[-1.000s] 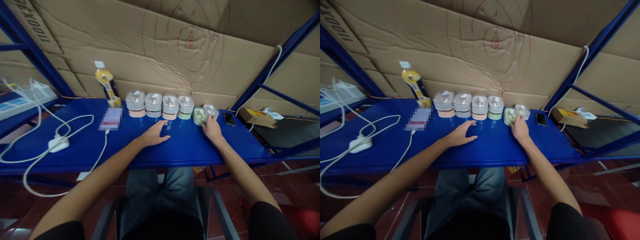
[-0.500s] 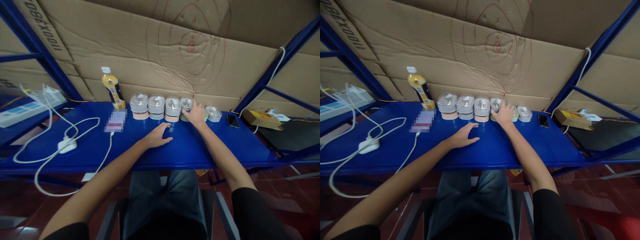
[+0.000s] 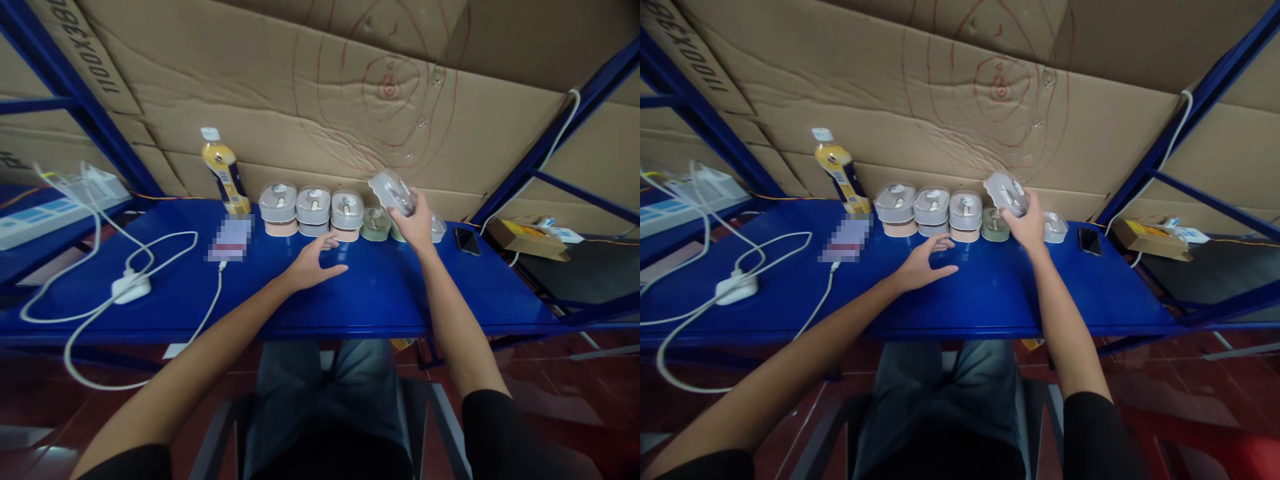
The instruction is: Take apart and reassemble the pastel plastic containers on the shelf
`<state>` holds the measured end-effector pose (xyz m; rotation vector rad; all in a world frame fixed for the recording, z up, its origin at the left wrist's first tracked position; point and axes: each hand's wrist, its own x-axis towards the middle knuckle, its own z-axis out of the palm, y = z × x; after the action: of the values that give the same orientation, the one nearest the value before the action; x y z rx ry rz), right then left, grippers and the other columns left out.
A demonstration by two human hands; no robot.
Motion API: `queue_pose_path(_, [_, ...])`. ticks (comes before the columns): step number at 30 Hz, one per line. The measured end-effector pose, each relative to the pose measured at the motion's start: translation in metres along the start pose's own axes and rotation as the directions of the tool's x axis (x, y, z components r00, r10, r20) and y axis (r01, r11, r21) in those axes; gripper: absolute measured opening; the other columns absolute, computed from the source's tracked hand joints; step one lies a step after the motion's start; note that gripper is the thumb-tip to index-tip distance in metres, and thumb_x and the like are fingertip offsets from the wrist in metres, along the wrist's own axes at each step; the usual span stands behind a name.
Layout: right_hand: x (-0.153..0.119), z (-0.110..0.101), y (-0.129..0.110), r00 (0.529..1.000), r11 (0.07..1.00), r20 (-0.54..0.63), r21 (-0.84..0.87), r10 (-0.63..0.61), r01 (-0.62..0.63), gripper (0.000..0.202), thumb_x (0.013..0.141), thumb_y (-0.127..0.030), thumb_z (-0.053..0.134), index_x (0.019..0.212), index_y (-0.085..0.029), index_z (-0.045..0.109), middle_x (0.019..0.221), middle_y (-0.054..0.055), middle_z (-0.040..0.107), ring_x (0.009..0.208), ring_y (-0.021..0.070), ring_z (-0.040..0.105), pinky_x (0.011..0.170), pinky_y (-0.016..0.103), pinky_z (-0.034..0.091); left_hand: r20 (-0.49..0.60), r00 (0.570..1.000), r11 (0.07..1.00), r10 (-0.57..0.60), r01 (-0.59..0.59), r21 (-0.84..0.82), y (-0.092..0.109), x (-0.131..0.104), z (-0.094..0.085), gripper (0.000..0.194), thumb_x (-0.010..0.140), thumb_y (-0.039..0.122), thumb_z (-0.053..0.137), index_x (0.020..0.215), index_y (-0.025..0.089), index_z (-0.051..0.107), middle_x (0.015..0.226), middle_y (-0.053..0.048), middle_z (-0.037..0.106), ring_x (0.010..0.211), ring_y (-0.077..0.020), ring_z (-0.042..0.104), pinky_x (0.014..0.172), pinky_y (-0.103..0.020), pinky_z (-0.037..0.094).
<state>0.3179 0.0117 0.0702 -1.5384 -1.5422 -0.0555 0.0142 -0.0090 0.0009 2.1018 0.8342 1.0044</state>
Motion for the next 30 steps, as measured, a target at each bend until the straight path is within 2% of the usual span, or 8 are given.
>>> queue_pose_path(3, [-0.011,-0.015,0.000,0.930,0.947,0.293,0.294,-0.220,0.131,0.074,0.084,-0.050,0.070,0.150,-0.023,0.051,0.146,0.012,0.065,0.130,0.0373,0.064,0.109,0.055,0.054,-0.047,0.999,0.982,0.018,-0.026,-0.188,-0.001,0.004,-0.004,0.095,0.078,0.051,0.087,0.154,0.020,0.039,0.140,-0.019,0.066,0.136,-0.0332,0.063,0.121,-0.056,0.047])
queue_pose_path(6, [-0.029,-0.013,-0.007,0.741,0.855,0.541,0.512,-0.399,0.086,0.079,0.077,-0.048,0.081,0.149,-0.026,0.055,0.150,0.008,0.063,0.135,0.0348,0.063,0.117,0.052,0.051,-0.014,1.000,0.966,0.011,-0.015,-0.260,-0.003,0.005,-0.009,0.102,0.074,0.053,0.088,0.156,0.021,0.036,0.152,-0.021,0.058,0.145,-0.0366,0.056,0.123,-0.056,0.044])
queue_pose_path(9, [-0.042,-0.002,-0.016,0.583,0.830,0.657,0.555,-0.479,0.057,0.088,0.073,-0.045,0.087,0.152,-0.027,0.054,0.157,0.008,0.059,0.145,0.0329,0.057,0.125,0.052,0.043,0.058,0.998,0.981,-0.010,0.021,-0.191,-0.005,0.004,-0.012,0.107,0.066,0.053,0.094,0.154,0.020,0.042,0.156,-0.021,0.055,0.146,-0.0396,0.054,0.122,-0.057,0.045])
queue_pose_path(11, [-0.047,0.004,-0.019,0.540,0.843,0.689,0.533,-0.484,0.075,0.094,0.072,-0.045,0.089,0.156,-0.026,0.051,0.160,0.009,0.057,0.149,0.0334,0.053,0.127,0.053,0.040,0.089,0.995,0.993,-0.032,0.041,-0.106,-0.005,0.001,-0.013,0.110,0.061,0.051,0.097,0.152,0.018,0.044,0.152,-0.021,0.058,0.141,-0.0401,0.057,0.121,-0.058,0.045])
queue_pose_path(14, [-0.053,0.012,-0.023,0.550,0.855,0.676,0.495,-0.491,0.155,0.104,0.071,-0.049,0.092,0.161,-0.025,0.046,0.162,0.012,0.055,0.150,0.0359,0.052,0.127,0.055,0.041,0.096,0.994,0.998,-0.055,0.056,-0.010,-0.003,-0.001,-0.011,0.114,0.058,0.050,0.098,0.153,0.019,0.043,0.148,-0.018,0.063,0.136,-0.0396,0.061,0.118,-0.058,0.048])
queue_pose_path(21, [-0.072,0.029,-0.038,0.669,0.851,0.527,0.367,-0.524,0.377,0.099,0.071,-0.062,0.092,0.155,-0.026,0.054,0.154,0.015,0.061,0.142,0.0383,0.058,0.120,0.059,0.047,0.111,0.994,1.000,0.012,-0.015,0.026,0.000,0.000,-0.004,0.112,0.060,0.050,0.098,0.155,0.022,0.045,0.149,-0.016,0.063,0.136,-0.0408,0.062,0.116,-0.056,0.050])
queue_pose_path(26, [-0.061,0.017,-0.024,0.719,0.886,0.522,0.336,-0.459,0.321,0.083,0.080,-0.062,0.084,0.152,-0.029,0.058,0.148,0.012,0.067,0.135,0.0386,0.064,0.116,0.060,0.050,0.146,0.986,0.992,0.075,-0.089,0.090,-0.002,-0.002,-0.008,0.117,0.069,0.049,0.095,0.166,0.026,0.033,0.161,-0.015,0.053,0.147,-0.0396,0.053,0.123,-0.056,0.043])
queue_pose_path(30, [-0.048,0.000,0.002,0.786,0.945,0.535,0.269,-0.309,0.188,0.077,0.082,-0.064,0.080,0.147,-0.026,0.062,0.142,0.012,0.070,0.129,0.0388,0.068,0.113,0.060,0.053,0.172,0.982,0.970,0.079,-0.116,0.213,-0.003,-0.005,-0.010,0.078,0.080,0.048,0.089,0.150,0.027,0.061,0.146,-0.012,0.061,0.138,-0.0358,0.057,0.121,-0.055,0.045])
